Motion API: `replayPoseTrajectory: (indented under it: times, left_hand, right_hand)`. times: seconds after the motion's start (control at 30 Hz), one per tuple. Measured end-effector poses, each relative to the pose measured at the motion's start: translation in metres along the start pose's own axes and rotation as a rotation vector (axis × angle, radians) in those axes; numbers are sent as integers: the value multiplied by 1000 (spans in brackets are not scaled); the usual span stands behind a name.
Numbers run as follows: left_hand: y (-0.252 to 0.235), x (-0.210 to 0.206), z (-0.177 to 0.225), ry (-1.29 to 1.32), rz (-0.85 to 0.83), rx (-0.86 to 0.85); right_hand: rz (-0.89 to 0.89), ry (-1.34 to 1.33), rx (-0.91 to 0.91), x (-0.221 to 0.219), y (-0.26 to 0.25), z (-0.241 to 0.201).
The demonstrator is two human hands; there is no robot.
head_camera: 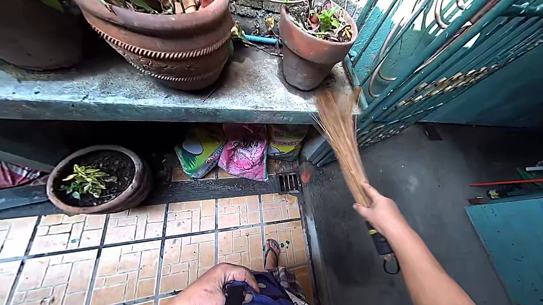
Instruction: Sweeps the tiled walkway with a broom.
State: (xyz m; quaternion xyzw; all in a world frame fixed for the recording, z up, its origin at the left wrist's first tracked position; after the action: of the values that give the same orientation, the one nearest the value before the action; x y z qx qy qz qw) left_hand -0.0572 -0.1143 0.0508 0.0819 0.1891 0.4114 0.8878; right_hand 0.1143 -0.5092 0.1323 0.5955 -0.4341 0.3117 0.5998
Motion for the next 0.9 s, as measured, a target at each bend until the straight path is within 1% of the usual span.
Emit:
replayPoseTrajectory:
  times: [0.07,0.1,0.17,0.23,0.3,0.33,0.4,0.47,0.53,0.57,0.63,0.7,0.77,0.8,0.87,0.9]
  left_hand:
    - [21,2,-9,38,36,-8]
    - [32,2,-13,61,54,-19]
    - [52,1,-21,91,90,-47]
    - [68,-2,-25,89,123,-82]
    - [87,-5,-29,61,163,-112]
    - [98,-5,-32,62,180,-136]
    - [118,-4,-39,77,209,-192]
    - [141,-4,-43,92,258,-211]
    - [160,-6,-44,105,303,-207]
    - [168,-8,-45,105,319,-207]
    - [183,-12,-44,78,333,-199]
    - [191,-17,-44,55,337,-188]
    - [197,-19,-44,72,346,-182]
    - [200,-19,-44,94,353,-181]
    - [198,-17,-45,109,360,-197]
    - [195,-16,-46,112,360,-206]
  right_hand:
    - [-73,40,198,-21,22,-44]
    - [-124,45,288,-28,40,-59]
    - [-177,-14,445,-36,74,-72]
    - [-192,-74,541,-40,102,-74]
    - [-117,-183,516,-43,121,-65]
    - [-49,-262,452,-43,127,-54]
    - [108,-419,256,-43,126,-32]
    - [245,-499,61,-41,110,-24]
    - [286,-487,-82,-33,77,-34]
    - [278,-467,-104,-29,56,-45]
    - [193,-372,-62,-25,18,-76]
    - [86,-283,56,-31,2,-117]
    - [-4,-281,191,-38,23,-146]
    - [-42,-286,240,-43,42,-147]
    - [-133,-337,314,-45,81,-129]
    - [-200,-404,340,-44,101,-118]
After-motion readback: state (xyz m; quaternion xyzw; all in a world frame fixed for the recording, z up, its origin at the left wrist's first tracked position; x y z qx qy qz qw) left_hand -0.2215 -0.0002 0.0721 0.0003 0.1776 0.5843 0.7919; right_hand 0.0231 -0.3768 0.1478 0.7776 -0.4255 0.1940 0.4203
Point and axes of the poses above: each hand's wrist, its own y-axis away from the middle knuckle, its own x-axis out of the back of the hand, z = x × y, the point moved 2 cm from there along -y, towards the middle knuckle, and after that the axes turned 10 degrees about y, right-handed, at the moved point
